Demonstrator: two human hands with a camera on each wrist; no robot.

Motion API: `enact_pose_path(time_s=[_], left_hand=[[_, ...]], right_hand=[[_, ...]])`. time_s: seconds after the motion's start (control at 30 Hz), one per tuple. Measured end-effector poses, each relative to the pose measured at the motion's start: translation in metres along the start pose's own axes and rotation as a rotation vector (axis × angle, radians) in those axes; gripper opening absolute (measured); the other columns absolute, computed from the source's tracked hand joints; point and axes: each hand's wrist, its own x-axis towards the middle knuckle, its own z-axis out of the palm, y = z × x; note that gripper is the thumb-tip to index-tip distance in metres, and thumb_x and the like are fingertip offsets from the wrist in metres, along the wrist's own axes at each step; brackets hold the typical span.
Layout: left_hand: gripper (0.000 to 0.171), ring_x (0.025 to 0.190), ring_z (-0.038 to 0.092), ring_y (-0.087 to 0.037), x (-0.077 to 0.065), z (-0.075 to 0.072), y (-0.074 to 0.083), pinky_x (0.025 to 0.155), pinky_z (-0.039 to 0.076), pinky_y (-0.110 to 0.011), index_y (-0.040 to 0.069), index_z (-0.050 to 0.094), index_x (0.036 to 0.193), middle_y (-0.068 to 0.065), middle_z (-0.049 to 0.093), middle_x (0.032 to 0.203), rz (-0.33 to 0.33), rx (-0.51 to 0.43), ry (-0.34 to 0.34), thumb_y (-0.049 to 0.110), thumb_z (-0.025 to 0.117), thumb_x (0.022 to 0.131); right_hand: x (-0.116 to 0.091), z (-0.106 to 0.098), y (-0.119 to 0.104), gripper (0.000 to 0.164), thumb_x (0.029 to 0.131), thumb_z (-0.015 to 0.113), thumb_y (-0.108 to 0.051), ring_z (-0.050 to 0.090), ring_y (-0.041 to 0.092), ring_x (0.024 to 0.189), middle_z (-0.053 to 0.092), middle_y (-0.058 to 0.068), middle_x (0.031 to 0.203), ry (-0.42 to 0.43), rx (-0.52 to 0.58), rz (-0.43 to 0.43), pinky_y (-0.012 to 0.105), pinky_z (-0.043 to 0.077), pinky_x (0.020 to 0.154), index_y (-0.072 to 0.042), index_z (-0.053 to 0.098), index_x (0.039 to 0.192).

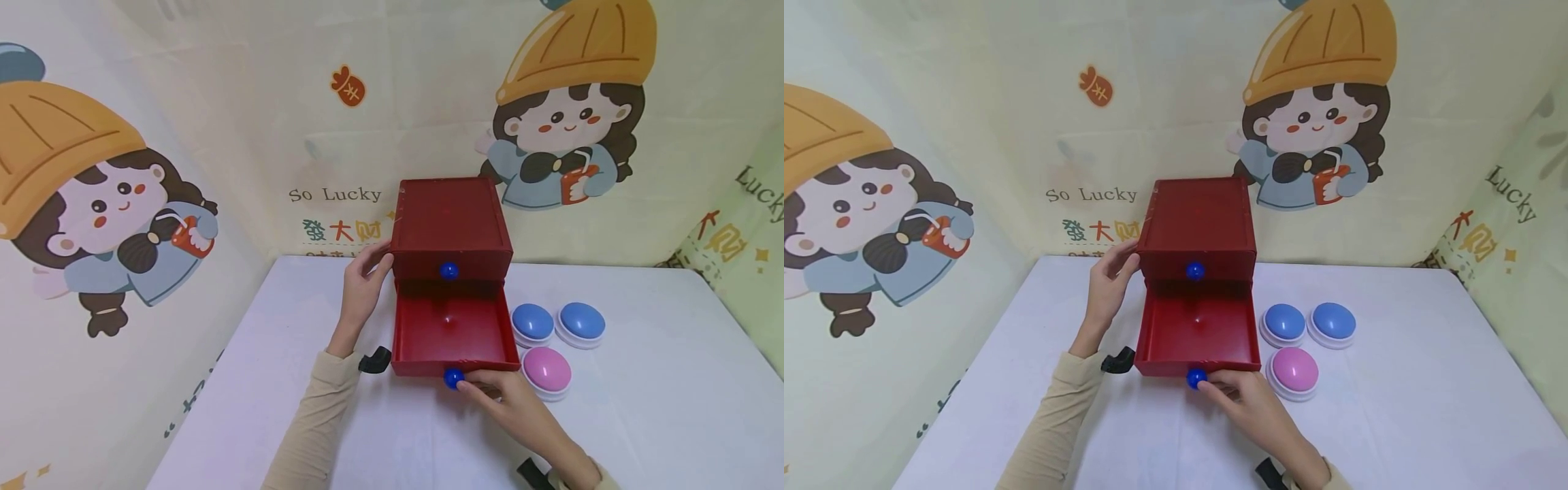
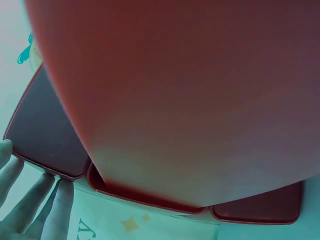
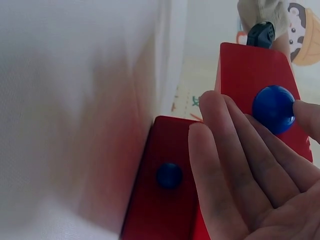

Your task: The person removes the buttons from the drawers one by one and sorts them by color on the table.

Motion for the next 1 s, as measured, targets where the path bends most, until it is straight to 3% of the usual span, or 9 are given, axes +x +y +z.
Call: enact_pose_path(time_s=[0.53,1.0], left_hand=[[0.037,0.12,0.061,-0.028,-0.001,-0.001,0.0,0.099,0.053,-0.045,-0.001,0.058,0.135,-0.017,0.063,0.131,-0.014,0.003,-0.003,0.01,0.06,0.099],[0.036,0.119,0.062,-0.028,0.001,-0.001,-0.002,0.097,0.054,-0.034,-0.001,0.059,0.134,-0.017,0.063,0.131,-0.015,0.003,-0.001,0.01,0.06,0.099]], right_hand=[[0.006,0.001,0.0,0.025,0.091,0.072,-0.034,0.066,0.017,0.092,0.074,-0.005,0.098,0.021,0.013,0.009,0.024,0.061,0.072,-0.015,0.076,0.106],[0.017,0.0,0.001,0.026,0.09,0.073,-0.033,0.065,0.019,0.093,0.074,-0.002,0.098,0.043,0.011,0.013,0.026,0.061,0.073,-0.013,0.076,0.107]])
